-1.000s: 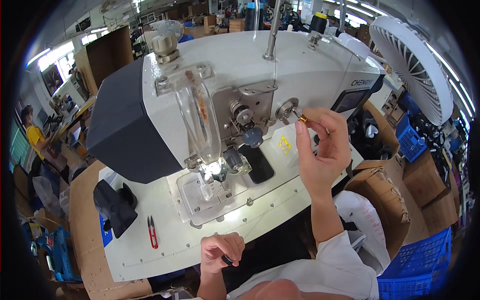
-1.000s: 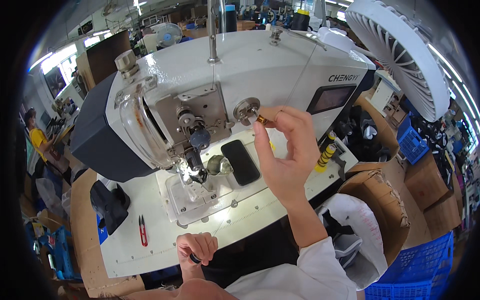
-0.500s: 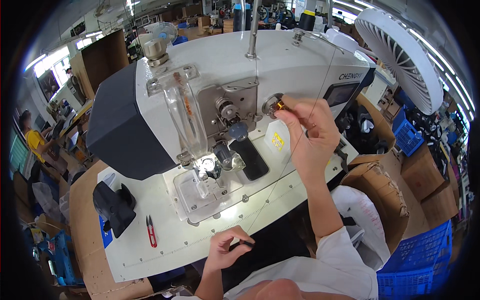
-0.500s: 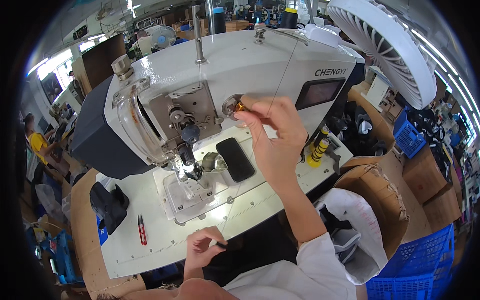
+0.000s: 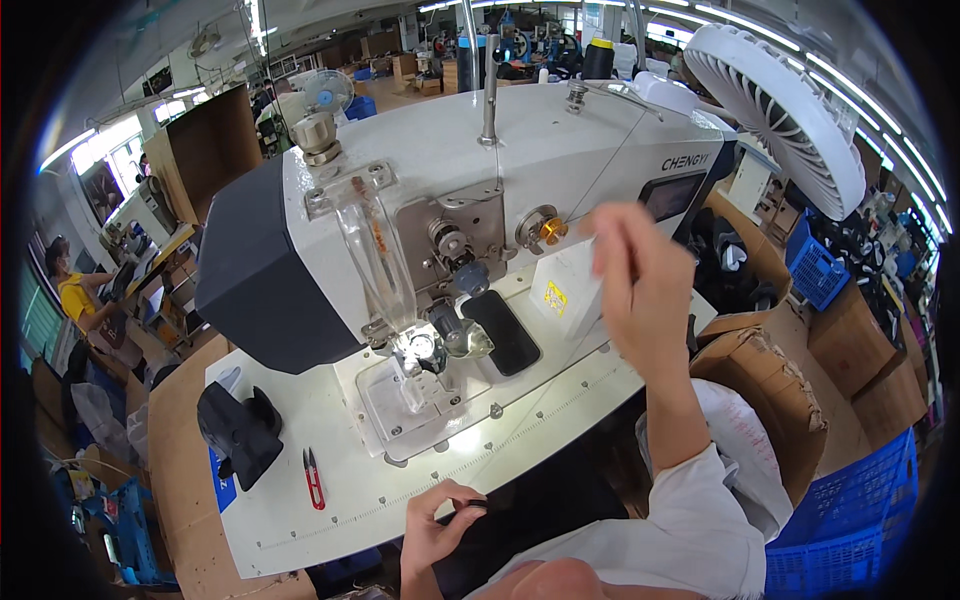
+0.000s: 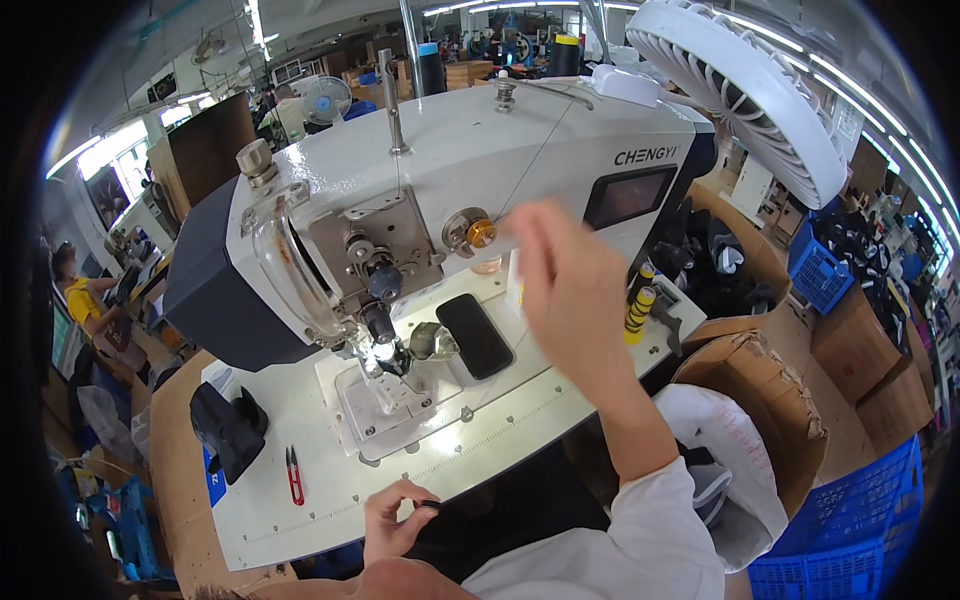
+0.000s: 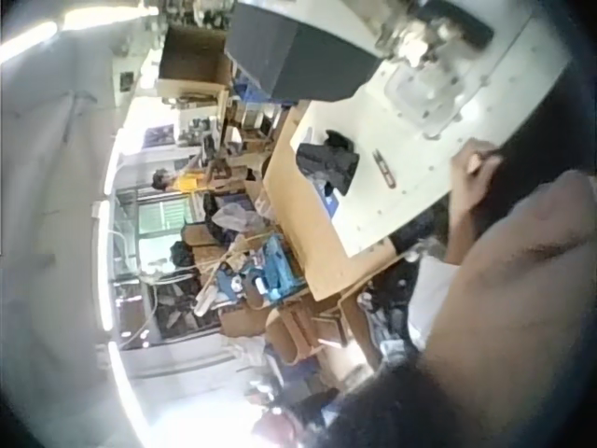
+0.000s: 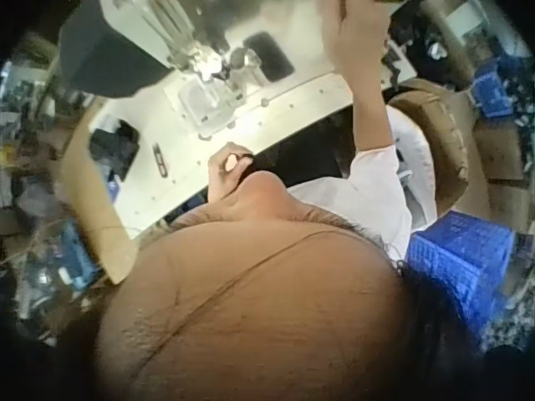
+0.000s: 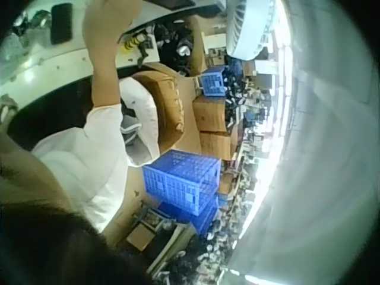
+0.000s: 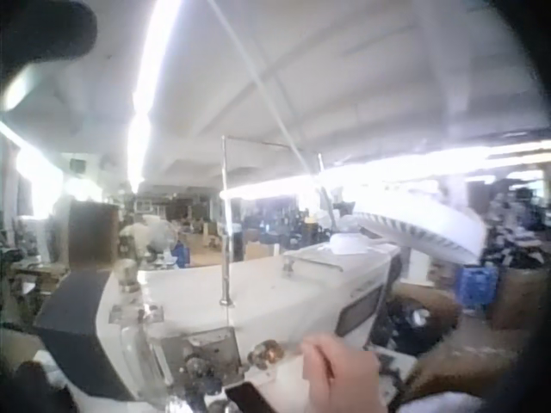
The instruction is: The person stitches shoe fabric components using a sewing machine, trims loose threads with thread snips, loads thread into a bobbin, and places finished pieces into a storage bag.
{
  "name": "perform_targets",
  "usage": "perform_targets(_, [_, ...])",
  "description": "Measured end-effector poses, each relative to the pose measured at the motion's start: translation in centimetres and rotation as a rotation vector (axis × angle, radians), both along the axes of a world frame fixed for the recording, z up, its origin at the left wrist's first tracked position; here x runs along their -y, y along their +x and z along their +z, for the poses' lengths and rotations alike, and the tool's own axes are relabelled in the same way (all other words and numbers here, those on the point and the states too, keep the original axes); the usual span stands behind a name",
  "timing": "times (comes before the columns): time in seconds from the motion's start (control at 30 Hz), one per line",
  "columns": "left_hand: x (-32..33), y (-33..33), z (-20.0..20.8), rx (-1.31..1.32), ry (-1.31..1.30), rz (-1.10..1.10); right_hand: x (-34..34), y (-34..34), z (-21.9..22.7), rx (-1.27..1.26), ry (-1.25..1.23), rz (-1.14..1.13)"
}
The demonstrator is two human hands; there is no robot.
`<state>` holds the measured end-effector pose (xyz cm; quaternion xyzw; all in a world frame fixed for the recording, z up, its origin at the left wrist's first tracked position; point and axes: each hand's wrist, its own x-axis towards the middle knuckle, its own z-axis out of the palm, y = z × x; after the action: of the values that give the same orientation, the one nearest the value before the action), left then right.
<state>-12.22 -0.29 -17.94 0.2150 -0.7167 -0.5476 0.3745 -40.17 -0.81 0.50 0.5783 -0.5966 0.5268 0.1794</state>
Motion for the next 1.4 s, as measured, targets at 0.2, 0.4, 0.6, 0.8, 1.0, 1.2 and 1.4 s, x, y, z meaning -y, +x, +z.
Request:
perform_targets(0.2, [0.5, 1.9, 0.6, -0.421, 0.121, 0.003, -0.3, 0.2, -0.6, 0.096, 0.205, 0.348])
perform_targets(0.4, [1.1, 6.6, -0.2, -0.394, -0.095, 0.7, -0.6, -0.9, -2.6, 0.015, 0.096, 0.098])
perform_targets(0.6, [2.1, 8.2, 0.6, -0.601, -0.031, 0.363, 0.9, 0.5, 1.7, -0.15, -0.331, -0.175])
perform_targets(0.8, [2.6, 10.4, -1.2, -0.583, 0.034, 0.459, 2.0, 1.2, -1.7, 0.032, -0.469, -0.034])
perform_targets(1.0, [3.3, 12.3, -5.2, -0.559, 0.666, 0.926, 2.8, 1.3, 0.3, -0.059, -0.542, -0.062])
perform_targets(1.2, [2.2, 8.0, 0.0, -0.568, -0.051, 0.416, 3.5, -0.1, -4.1, 0.467, -0.49, 0.083])
perform_targets(1.4, [1.7, 9.1, 0.3, -0.554, 0.047, 0.506, 3.5, 2.6, -3.3, 0.019, -0.467, 0.018])
